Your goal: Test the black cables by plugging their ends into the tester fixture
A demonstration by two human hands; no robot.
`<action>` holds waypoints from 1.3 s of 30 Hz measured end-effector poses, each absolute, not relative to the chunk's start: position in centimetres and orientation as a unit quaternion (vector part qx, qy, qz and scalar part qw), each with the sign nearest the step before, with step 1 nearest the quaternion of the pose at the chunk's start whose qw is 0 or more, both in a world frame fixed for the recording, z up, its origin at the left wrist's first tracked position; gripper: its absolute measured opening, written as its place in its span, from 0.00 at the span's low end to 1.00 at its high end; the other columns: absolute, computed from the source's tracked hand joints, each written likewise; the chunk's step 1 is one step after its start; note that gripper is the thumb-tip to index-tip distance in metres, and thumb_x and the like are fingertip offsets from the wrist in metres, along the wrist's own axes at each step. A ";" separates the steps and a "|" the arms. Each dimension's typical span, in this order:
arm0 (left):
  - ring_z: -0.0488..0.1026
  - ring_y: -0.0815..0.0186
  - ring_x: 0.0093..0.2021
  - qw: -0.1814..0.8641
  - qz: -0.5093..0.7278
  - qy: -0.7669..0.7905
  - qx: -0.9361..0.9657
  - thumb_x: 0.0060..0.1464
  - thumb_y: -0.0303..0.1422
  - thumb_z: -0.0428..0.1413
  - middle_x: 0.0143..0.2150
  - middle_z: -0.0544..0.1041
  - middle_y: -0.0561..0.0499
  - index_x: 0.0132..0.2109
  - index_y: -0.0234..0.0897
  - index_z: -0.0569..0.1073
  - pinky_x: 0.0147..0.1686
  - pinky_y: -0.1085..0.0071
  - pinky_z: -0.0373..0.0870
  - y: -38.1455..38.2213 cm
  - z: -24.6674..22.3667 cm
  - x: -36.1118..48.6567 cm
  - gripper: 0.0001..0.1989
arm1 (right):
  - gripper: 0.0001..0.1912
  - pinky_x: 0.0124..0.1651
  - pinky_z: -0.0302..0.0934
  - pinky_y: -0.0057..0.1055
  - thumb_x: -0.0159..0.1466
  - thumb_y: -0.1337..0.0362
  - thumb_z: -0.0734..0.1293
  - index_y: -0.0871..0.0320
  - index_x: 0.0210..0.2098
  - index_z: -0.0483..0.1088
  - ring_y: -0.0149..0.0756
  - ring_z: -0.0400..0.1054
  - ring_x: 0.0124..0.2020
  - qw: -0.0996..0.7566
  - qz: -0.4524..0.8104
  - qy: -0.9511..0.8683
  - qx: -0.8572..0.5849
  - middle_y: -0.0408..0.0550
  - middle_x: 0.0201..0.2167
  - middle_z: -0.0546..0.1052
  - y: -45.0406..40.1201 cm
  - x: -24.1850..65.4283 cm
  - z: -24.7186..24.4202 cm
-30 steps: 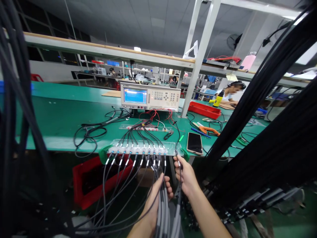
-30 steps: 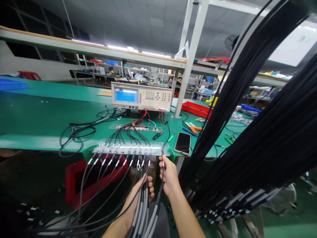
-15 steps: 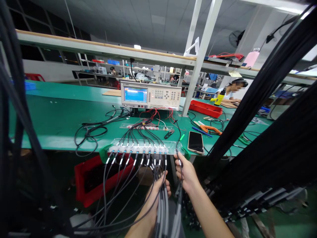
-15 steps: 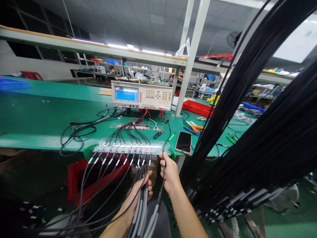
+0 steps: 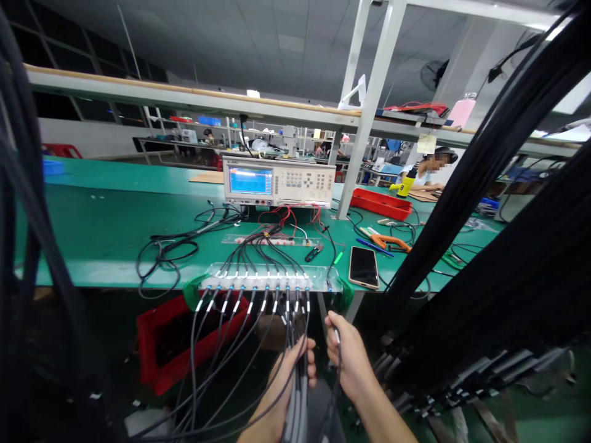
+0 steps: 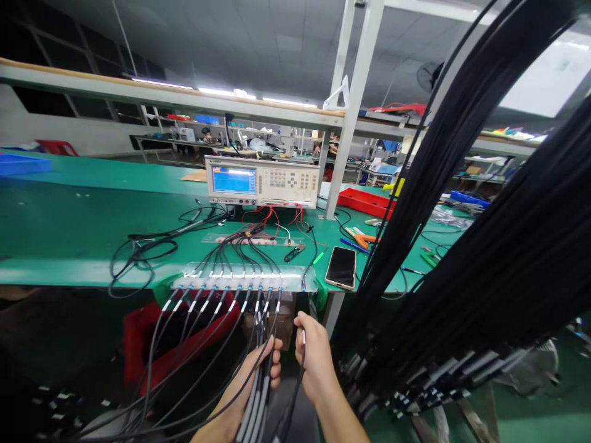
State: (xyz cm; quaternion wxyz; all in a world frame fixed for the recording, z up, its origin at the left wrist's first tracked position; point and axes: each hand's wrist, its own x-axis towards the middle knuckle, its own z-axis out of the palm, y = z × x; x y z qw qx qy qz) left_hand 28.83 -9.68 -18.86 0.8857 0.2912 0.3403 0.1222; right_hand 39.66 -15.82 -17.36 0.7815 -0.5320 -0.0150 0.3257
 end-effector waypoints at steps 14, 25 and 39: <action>0.60 0.76 0.12 0.879 0.090 0.255 0.392 0.39 0.49 0.68 0.15 0.66 0.58 0.27 0.33 0.75 0.12 0.78 0.57 -10.6 -20.2 28.6 0.22 | 0.32 0.46 0.62 0.32 0.47 0.36 0.73 0.58 0.36 0.81 0.42 0.72 0.41 0.759 0.283 -0.080 -0.581 0.50 0.35 0.81 -16.3 40.6 -19.0; 0.72 0.73 0.20 0.867 0.114 0.290 0.389 0.34 0.49 0.71 0.24 0.77 0.54 0.36 0.33 0.79 0.20 0.77 0.68 -9.4 -20.9 29.4 0.27 | 0.21 0.25 0.50 0.24 0.52 0.48 0.74 0.60 0.32 0.78 0.25 0.56 0.19 0.761 0.250 -0.094 -0.592 0.38 0.20 0.69 -15.7 41.5 -17.0; 0.65 0.74 0.19 0.871 0.123 0.296 0.373 0.33 0.48 0.70 0.19 0.68 0.62 0.37 0.34 0.77 0.20 0.75 0.63 -9.5 -21.9 29.8 0.27 | 0.17 0.24 0.50 0.25 0.51 0.51 0.73 0.61 0.28 0.77 0.26 0.54 0.19 0.776 0.233 -0.084 -0.580 0.36 0.17 0.64 -14.8 41.8 -16.1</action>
